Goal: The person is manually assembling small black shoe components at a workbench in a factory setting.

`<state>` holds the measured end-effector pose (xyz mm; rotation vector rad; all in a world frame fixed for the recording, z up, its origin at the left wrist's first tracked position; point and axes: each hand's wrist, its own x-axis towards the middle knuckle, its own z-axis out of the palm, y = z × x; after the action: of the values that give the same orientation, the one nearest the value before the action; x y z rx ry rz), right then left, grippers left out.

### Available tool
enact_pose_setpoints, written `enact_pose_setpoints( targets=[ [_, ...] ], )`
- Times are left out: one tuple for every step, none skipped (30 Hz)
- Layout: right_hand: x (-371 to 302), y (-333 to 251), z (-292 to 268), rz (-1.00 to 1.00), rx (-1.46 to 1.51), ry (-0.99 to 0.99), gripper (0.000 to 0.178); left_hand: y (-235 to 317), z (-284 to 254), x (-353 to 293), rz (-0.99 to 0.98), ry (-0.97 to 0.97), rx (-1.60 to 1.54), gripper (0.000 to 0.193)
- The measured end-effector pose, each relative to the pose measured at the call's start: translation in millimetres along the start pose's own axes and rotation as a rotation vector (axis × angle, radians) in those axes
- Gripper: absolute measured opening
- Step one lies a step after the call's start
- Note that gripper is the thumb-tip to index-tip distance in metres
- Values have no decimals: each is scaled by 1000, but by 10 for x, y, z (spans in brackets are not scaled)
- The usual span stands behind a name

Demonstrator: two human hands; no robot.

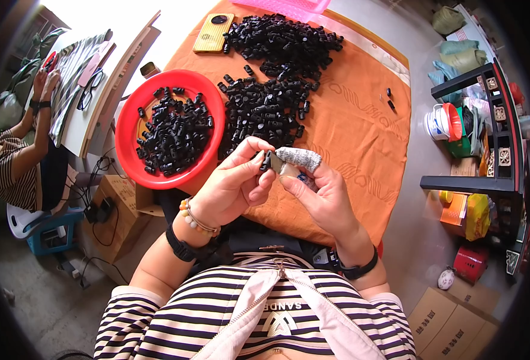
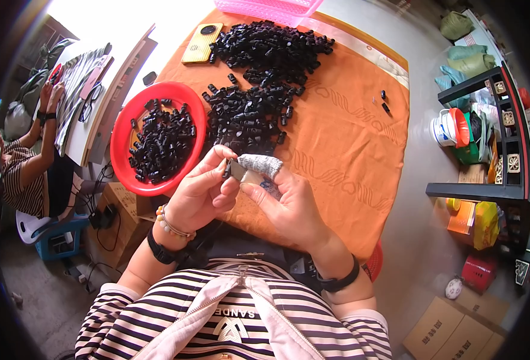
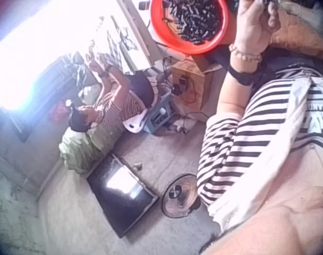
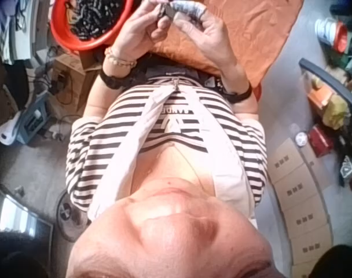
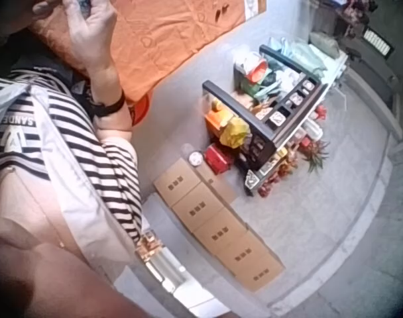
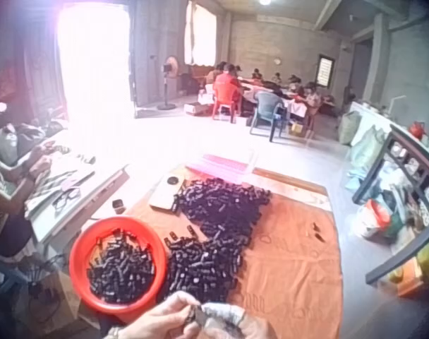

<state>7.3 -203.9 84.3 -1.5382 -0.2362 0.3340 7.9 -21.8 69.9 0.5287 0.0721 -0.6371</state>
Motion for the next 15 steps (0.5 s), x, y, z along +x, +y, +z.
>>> enact_pose_setpoints(
  targets=[
    [-3, -15, -2, 29, 76, -12, 32, 2, 10, 2, -4, 18, -20, 23],
    [-4, -24, -5, 57, 152, -25, 34, 5, 17, 5, -8, 35, -39, 23],
    [3, -22, 1, 54, 151, -23, 34, 5, 12, 10, -9, 33, -37, 23],
    [18, -16, 19, 25, 222, 5, 36, 3, 0, 16, -3, 23, -30, 20],
    [35, -13, 37, -4, 292, 34, 39, 2, -3, 22, 2, 14, -23, 16],
    [54, -24, 48, -7, 292, 38, 39, 4, 13, 24, -1, 10, -20, 16],
    [73, -39, 61, -26, 312, 51, 41, 1, 36, 17, 1, 38, -15, 19],
    [96, -45, 77, -44, 331, 64, 43, -3, 49, 13, 2, 66, -9, 23],
    [126, -16, 102, -70, 308, 89, 43, -11, 45, 14, -1, 65, -7, 23],
    [145, -8, 111, -71, 308, 92, 43, -23, 39, 16, -12, 56, 10, 22],
    [163, -4, 117, -47, 279, 67, 43, -31, 38, 16, -24, 46, 26, 21],
    [185, 5, 120, -24, 250, 41, 44, -31, 50, 14, -26, 45, 27, 21],
    [222, 40, 115, -64, 217, 67, 43, -26, 64, 15, -26, 27, 44, 17],
    [237, 67, 99, -65, 216, 67, 43, -24, 74, 17, -25, 9, 60, 14],
    [246, 89, 79, -79, 213, 103, 42, -23, 75, 19, -25, 7, 60, 14]
  ],
)
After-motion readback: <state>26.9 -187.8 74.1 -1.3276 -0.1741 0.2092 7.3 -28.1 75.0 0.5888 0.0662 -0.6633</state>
